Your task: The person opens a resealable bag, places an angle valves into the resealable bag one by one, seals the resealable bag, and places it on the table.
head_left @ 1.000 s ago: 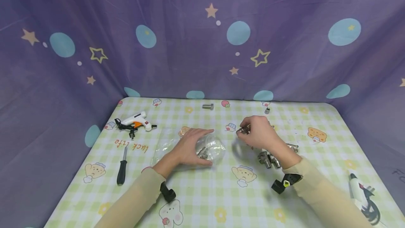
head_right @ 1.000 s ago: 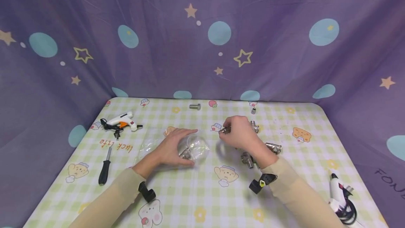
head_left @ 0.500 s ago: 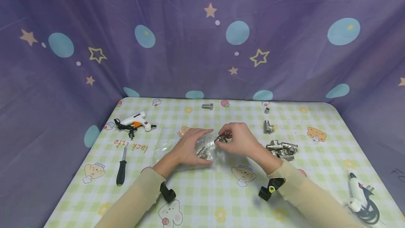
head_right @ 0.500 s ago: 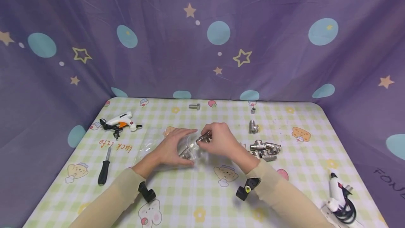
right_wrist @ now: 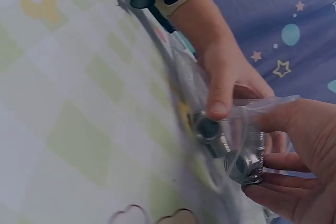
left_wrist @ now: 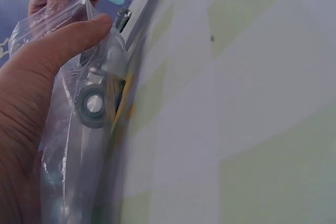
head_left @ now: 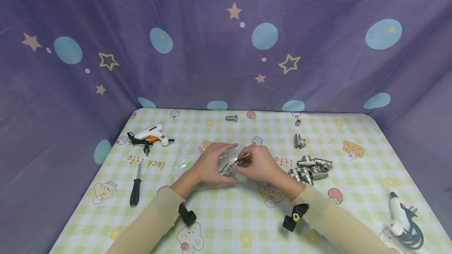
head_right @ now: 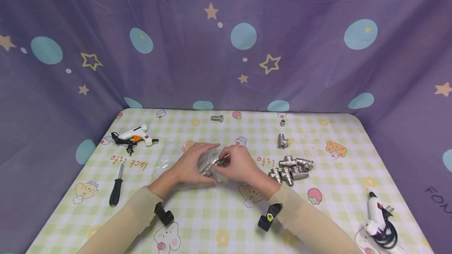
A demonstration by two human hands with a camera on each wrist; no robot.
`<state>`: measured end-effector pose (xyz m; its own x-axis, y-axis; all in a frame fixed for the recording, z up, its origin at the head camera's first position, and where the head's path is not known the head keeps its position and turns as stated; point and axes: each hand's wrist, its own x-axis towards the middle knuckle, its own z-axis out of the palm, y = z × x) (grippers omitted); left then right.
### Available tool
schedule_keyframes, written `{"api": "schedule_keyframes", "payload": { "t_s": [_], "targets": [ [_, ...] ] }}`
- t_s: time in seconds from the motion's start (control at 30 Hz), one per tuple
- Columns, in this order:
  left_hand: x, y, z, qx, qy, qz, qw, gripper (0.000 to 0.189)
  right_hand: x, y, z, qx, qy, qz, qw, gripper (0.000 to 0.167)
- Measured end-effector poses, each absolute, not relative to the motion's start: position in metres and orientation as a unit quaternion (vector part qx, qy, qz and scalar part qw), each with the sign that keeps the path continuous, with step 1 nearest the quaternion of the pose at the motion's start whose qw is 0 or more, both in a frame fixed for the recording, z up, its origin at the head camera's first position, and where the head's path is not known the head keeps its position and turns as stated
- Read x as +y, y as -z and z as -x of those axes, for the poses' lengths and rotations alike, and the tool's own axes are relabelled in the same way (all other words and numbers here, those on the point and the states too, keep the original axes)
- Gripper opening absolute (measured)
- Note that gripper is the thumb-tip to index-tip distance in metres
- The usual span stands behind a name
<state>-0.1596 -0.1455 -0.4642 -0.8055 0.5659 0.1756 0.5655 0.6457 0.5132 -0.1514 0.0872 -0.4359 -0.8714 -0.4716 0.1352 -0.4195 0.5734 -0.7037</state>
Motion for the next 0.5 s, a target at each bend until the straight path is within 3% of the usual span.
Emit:
{"api": "schedule_keyframes", "payload": {
  "t_s": [0.5],
  "targets": [
    [-0.145, 0.465, 0.159, 0.905, -0.284, -0.316, -0.007, 0.112, 0.08, 0.451, 0.15, 0.875, 0.335, 0.348, -0.021, 0.012]
  ]
}}
